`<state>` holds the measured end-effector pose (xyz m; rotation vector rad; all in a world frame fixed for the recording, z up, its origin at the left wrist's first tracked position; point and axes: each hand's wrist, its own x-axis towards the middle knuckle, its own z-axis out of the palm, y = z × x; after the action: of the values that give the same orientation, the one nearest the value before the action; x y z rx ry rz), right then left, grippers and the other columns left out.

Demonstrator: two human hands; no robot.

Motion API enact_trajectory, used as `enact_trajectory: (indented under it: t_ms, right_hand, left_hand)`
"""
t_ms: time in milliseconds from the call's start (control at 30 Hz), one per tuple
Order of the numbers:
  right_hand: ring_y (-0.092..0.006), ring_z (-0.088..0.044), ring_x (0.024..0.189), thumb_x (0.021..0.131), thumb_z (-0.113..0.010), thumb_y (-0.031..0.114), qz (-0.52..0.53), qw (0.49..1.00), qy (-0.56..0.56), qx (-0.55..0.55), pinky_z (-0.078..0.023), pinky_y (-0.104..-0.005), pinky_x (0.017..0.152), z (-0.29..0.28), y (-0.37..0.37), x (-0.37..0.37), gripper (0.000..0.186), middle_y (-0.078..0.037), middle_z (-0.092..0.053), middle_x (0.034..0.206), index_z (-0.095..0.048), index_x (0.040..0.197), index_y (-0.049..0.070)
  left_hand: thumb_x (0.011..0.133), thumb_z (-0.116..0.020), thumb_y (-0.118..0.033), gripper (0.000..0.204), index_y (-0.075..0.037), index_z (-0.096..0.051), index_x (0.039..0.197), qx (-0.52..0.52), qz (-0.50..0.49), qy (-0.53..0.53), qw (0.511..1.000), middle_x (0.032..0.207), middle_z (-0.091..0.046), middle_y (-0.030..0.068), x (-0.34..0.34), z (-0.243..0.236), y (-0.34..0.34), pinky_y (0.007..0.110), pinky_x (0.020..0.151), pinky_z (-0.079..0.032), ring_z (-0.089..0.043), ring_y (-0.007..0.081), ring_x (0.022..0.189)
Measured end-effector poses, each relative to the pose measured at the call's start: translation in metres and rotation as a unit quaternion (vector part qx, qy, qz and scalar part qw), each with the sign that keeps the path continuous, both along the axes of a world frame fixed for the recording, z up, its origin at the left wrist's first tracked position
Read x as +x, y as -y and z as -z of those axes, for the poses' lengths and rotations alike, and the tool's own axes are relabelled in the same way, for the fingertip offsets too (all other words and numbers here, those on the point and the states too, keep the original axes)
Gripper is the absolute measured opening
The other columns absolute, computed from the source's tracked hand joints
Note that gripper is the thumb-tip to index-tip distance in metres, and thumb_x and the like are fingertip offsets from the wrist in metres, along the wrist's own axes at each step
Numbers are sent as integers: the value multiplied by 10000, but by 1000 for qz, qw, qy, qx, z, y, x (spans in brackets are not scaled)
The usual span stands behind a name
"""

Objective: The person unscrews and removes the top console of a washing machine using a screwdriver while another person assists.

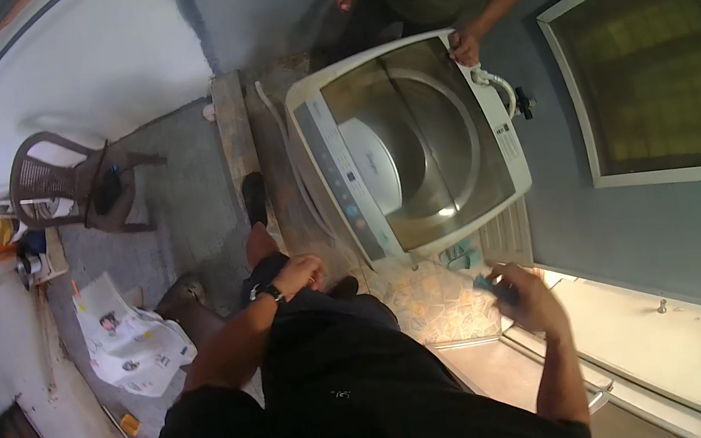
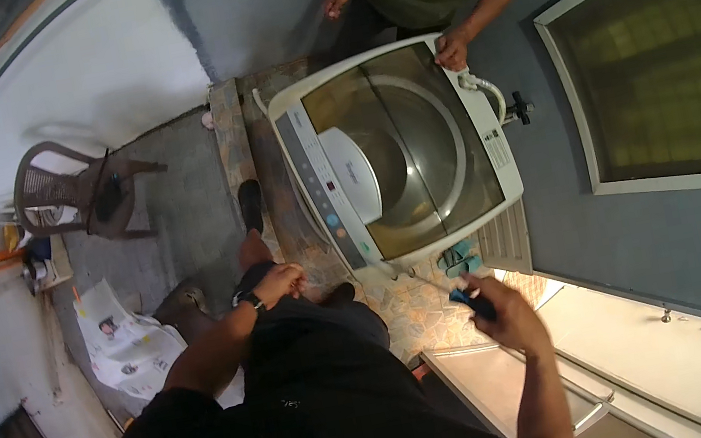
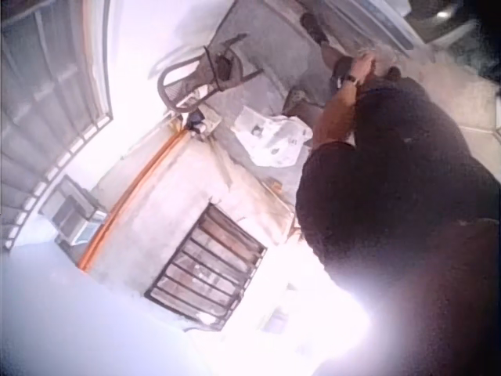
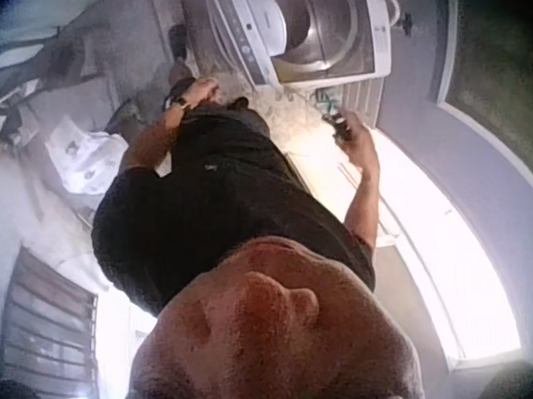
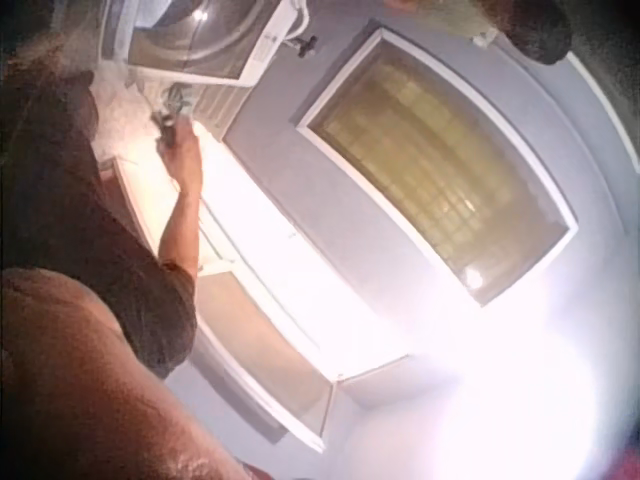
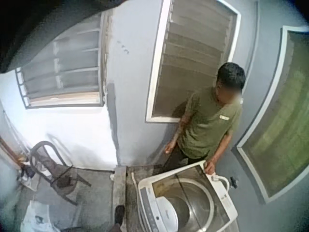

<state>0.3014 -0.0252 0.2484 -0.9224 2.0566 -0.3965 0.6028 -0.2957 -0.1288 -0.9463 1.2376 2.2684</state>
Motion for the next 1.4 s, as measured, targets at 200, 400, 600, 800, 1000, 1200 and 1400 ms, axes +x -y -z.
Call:
enact_trajectory:
  t_ms: [200,400,600,800,1000,1200,1400]
  right_hand:
    - [-203,-645,1052,732,-905,153,42,976,5,-214,-523,-346,883,1,237,-93,737,-107,-656,1106,-485,1331,62]
    - [-270,-592,895,917,-545,109,194,859,292,-373,-525,-430,790,120,532,-156,588,-132,-554,1052,-352,1471,158]
    - [-127,-524,620,1021,-608,300,217,903,211,-305,-451,-307,553,288,709,-171,462,-37,-547,836,-440,1405,104]
    - [-124,-488,579,1034,-553,444,182,952,192,-153,-426,-313,518,359,705,-147,558,-29,-513,764,-412,1477,136]
    - [-112,-456,534,1031,-543,471,170,946,222,-163,-411,-306,501,372,692,-146,592,-11,-492,684,-387,1506,154]
    - [-111,-468,535,1026,-563,478,202,925,259,-193,-413,-305,494,373,687,-154,582,-13,-486,664,-398,1487,165]
    - [-111,-481,588,1029,-586,411,207,927,256,-182,-434,-295,517,367,685,-156,507,-15,-501,776,-435,1454,179]
  left_hand:
    - [1059,-498,-378,370,-37,-621,984,66,-208,-147,965,811,-605,42,-58,-7,190,281,635,-444,-532,108,677]
    - [1053,-567,-290,308,-16,-650,1166,-52,-233,-81,968,830,-583,30,-187,3,309,309,689,-439,-517,128,732]
    - [1054,-577,-328,407,16,-629,1264,12,-193,-146,970,883,-575,-2,-263,23,343,330,815,-466,-513,128,809]
    - [1067,-555,-306,374,16,-653,1230,49,-154,-140,977,931,-596,-5,-270,29,346,320,852,-470,-513,105,846]
    - [1077,-533,-272,325,8,-670,1166,-49,-138,-131,980,945,-642,12,-268,27,336,287,848,-465,-538,97,860]
    - [1074,-535,-264,291,0,-654,1100,-83,-123,-117,982,929,-644,15,-271,19,332,285,842,-462,-551,110,863]
    - [1076,-528,-263,286,2,-635,1085,-113,-127,-123,978,923,-648,26,-275,22,328,285,820,-462,-555,114,843]
